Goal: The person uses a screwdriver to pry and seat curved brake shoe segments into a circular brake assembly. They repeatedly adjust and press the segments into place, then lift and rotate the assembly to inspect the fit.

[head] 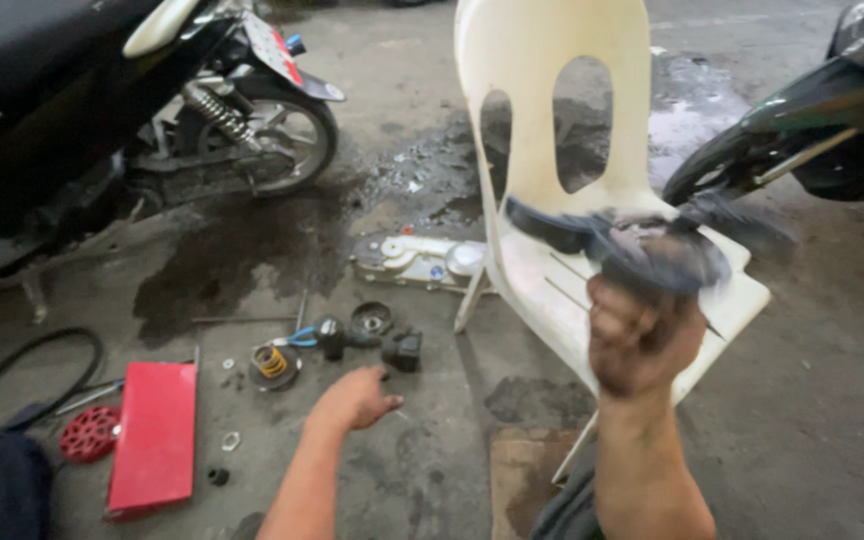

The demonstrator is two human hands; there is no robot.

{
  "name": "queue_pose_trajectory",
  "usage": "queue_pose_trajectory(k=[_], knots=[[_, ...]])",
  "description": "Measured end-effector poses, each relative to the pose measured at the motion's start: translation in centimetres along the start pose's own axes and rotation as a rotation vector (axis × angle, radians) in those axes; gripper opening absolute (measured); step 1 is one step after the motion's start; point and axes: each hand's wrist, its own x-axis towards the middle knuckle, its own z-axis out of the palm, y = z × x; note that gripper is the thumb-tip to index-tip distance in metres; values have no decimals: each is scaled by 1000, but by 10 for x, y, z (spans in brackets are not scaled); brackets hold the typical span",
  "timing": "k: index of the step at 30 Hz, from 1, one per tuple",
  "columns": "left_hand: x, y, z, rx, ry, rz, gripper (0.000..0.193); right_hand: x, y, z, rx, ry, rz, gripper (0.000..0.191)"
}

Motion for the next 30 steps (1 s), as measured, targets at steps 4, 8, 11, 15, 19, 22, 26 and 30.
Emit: queue_pose_trajectory(k=[4, 8, 11, 15, 19, 22, 26, 30], knots=[[-3, -3, 1, -1, 3, -27, 72, -16, 3, 20, 92, -28, 92, 12], [1, -3, 1, -23, 46, -25, 75, -8, 7, 21, 175, -52, 99, 11], [2, 0, 0, -22, 29, -24, 74, -3, 4, 19, 278, -101, 143, 10], [1, 0, 1, -23, 1, -37, 72, -1, -5, 11, -317, 109, -64, 12], [-2, -4, 2, -32, 23, -19, 73, 13, -8, -11, -1745, 180, -708, 12], [-1, -8, 0, -33, 36, -9, 73, 17, -9, -20, -1862, 166, -731, 13], [-1, -9, 0, -51, 43, -23, 72, 10, -10, -11, -347, 89, -194, 16], [0, -9, 5, -30, 23, -17, 73, 6, -5, 6, 360, -20, 84, 20]])
